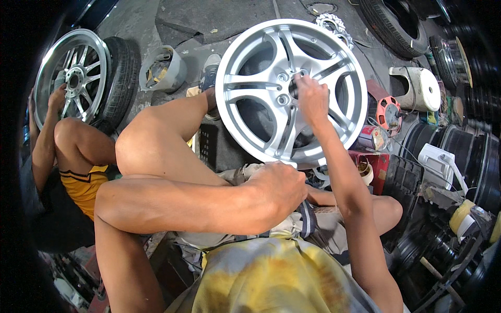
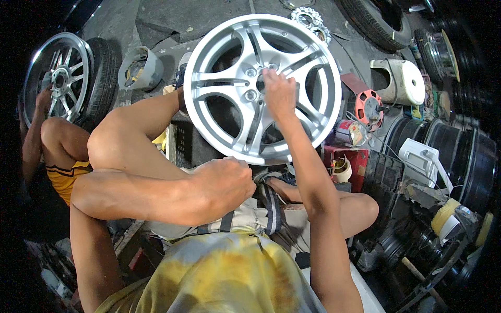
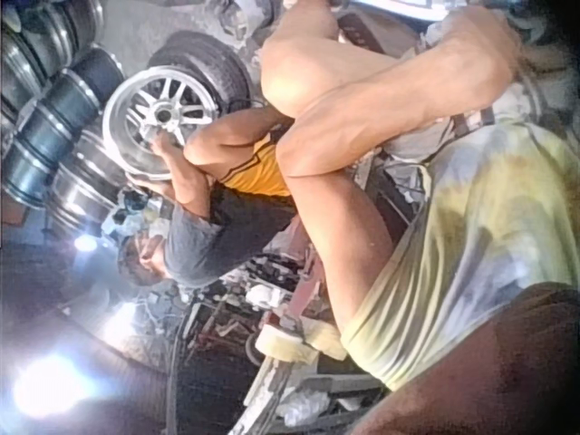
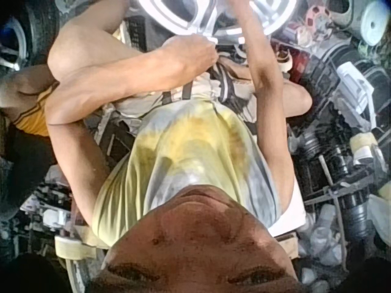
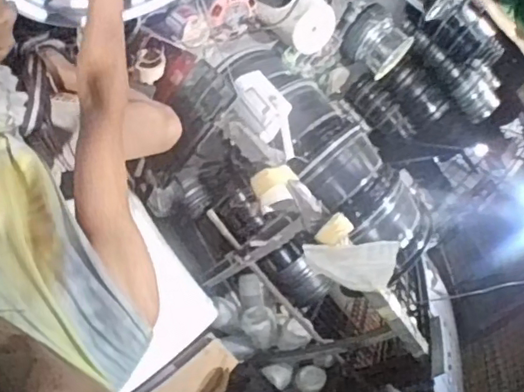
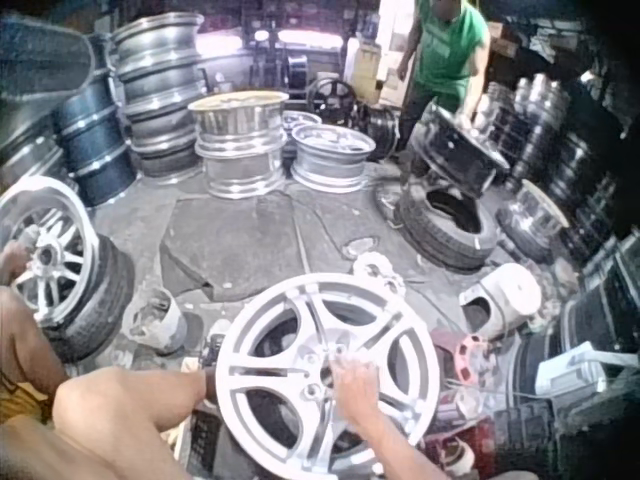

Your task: The person sits on the floor and scrubs a silver car wheel rim with a cloth. They wipe the spokes and the outer rim repeatedly, occasionally dipping the cloth into a container. Another person is visible in the background working on a tire.

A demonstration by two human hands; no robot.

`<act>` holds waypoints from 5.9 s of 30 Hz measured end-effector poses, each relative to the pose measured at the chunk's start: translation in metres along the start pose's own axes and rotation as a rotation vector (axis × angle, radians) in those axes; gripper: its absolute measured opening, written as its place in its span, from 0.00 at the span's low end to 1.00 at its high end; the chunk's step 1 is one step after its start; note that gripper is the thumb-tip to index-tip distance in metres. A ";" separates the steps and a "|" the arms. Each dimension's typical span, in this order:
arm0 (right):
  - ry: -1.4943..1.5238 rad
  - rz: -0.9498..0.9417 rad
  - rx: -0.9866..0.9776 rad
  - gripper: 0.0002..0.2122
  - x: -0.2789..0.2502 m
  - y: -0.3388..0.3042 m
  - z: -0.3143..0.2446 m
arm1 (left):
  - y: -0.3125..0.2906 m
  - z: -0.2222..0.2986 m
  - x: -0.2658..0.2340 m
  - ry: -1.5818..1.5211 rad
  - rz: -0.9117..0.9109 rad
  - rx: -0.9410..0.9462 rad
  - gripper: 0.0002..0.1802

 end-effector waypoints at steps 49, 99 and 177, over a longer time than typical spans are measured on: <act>0.013 -0.015 -0.211 0.23 -0.005 0.001 -0.009 | 0.012 -0.013 0.005 -0.119 0.052 -0.024 0.06; 0.130 0.114 0.283 0.18 -0.022 -0.082 -0.027 | 0.008 -0.018 0.006 -0.154 0.050 -0.060 0.06; 0.852 0.497 0.880 0.11 -0.047 -0.139 0.024 | 0.174 -0.084 0.085 -0.146 0.802 -0.275 0.25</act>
Point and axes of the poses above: each hand's wrist, its own y-axis towards the middle knuckle, its own x-axis out of the palm, z = x × y, the point moved 5 cm from there along y, towards the middle knuckle, and after that the axes turned 12 degrees about -x, right-handed, at the moved point
